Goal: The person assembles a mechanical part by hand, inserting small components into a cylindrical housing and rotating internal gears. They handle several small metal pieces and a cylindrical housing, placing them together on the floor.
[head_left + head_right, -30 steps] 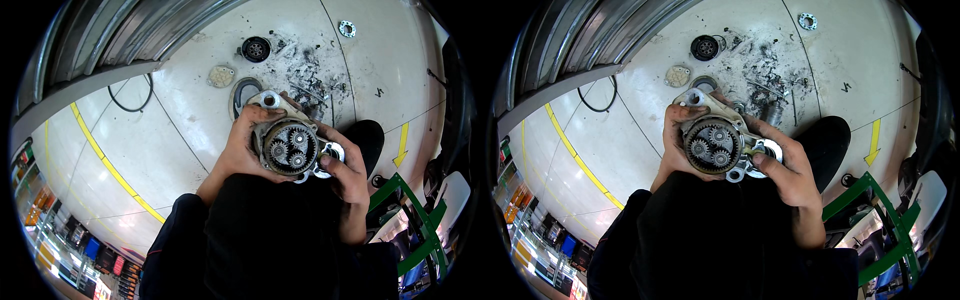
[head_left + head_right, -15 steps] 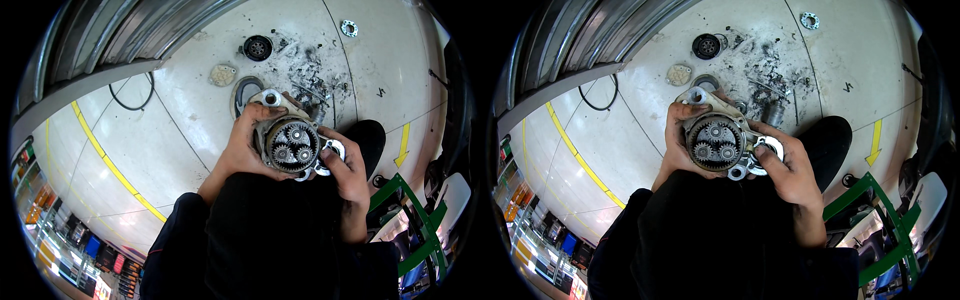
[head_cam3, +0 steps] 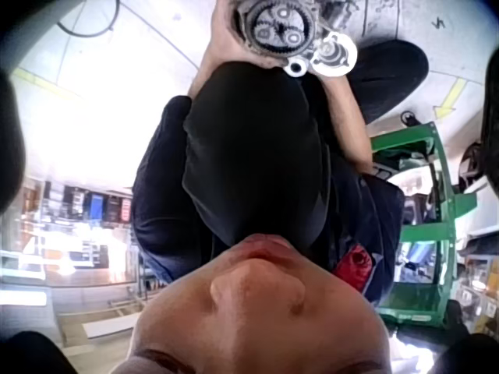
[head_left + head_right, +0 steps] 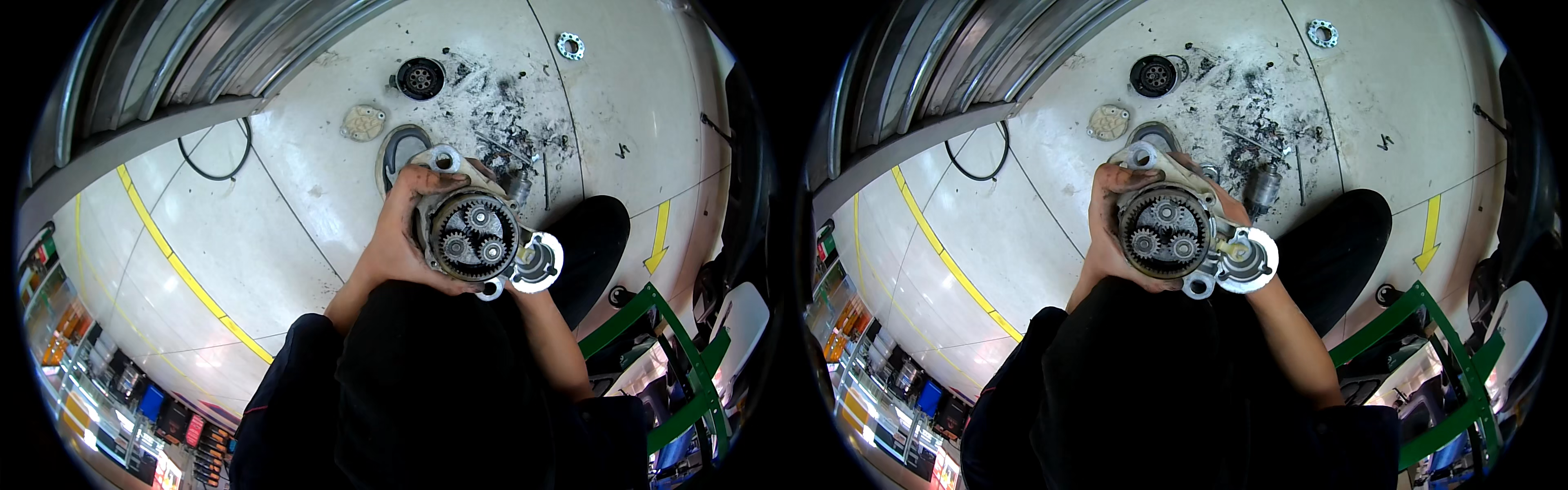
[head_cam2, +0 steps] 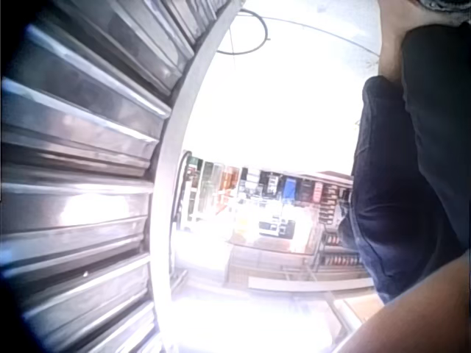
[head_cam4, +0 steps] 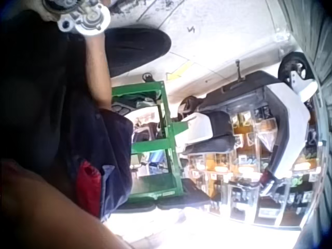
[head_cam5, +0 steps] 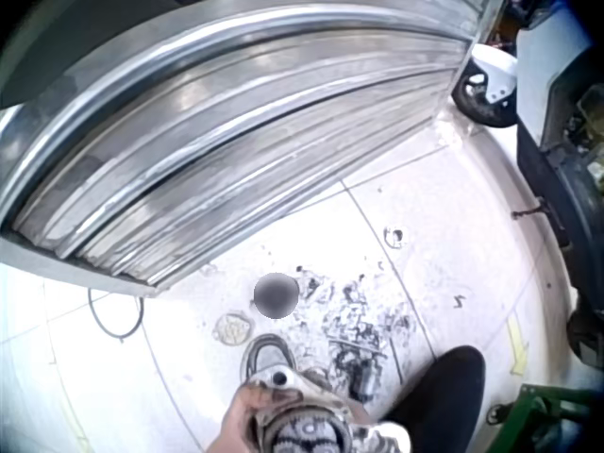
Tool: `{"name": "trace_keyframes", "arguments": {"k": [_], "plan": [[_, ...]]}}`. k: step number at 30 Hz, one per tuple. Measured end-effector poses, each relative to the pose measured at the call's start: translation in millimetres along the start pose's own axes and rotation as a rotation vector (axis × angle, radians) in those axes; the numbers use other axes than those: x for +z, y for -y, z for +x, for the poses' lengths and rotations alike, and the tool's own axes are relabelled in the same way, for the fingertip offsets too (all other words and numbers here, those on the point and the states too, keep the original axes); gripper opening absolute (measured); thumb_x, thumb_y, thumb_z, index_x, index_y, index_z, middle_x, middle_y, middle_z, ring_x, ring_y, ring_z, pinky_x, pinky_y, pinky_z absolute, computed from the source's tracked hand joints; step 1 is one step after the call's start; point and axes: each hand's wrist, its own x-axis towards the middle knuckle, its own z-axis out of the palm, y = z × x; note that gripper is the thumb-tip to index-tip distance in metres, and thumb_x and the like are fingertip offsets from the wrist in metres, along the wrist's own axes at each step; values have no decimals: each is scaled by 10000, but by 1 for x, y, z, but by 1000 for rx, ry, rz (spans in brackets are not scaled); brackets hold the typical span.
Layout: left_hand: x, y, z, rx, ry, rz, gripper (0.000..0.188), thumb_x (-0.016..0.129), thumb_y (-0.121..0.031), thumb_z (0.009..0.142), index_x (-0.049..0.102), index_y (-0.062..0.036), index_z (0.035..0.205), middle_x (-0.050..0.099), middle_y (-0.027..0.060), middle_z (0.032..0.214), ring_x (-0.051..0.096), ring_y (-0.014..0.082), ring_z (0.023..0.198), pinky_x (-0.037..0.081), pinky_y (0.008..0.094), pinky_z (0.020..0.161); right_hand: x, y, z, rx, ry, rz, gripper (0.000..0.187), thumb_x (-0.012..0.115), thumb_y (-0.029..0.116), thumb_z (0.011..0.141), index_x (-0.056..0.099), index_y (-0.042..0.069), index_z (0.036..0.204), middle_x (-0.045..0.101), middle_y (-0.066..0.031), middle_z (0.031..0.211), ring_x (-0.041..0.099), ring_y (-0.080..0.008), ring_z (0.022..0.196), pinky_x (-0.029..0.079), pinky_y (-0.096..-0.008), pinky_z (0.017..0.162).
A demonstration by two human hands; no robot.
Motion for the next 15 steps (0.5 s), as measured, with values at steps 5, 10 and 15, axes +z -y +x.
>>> {"name": "trace_keyframes", "arguments": {"k": [5, 10, 15], "plan": [[4, -2, -1, -16, -9, 40, 970, 979, -175, 428, 404, -23, 1195, 532, 140, 1204, 557, 232, 1154, 436, 375, 1003, 13, -21, 15, 44, -16, 22, 734, 504, 432, 812, 413, 1, 1399, 606, -151, 1134, 589, -215, 1047, 455, -311, 914], [5, -2, 5, 73, 23, 111, 987, 990, -208, 403, 423, -19, 1189, 568, 148, 1178, 576, 236, 1132, 446, 379, 985, 9, -20, 18, 126, 0, 113, 812, 400, 582, 834, 416, -8, 1392, 629, -158, 1059, 615, -211, 980, 477, -304, 870], [8, -1, 11, 110, 17, 190, 983, 993, -237, 384, 435, -39, 1170, 595, 154, 1155, 611, 267, 1084, 466, 378, 954, -36, 9, -11, 306, -140, 573, 924, 296, 731, 856, 418, -17, 1385, 652, -164, 984, 641, -207, 914, 498, -296, 825]]}}
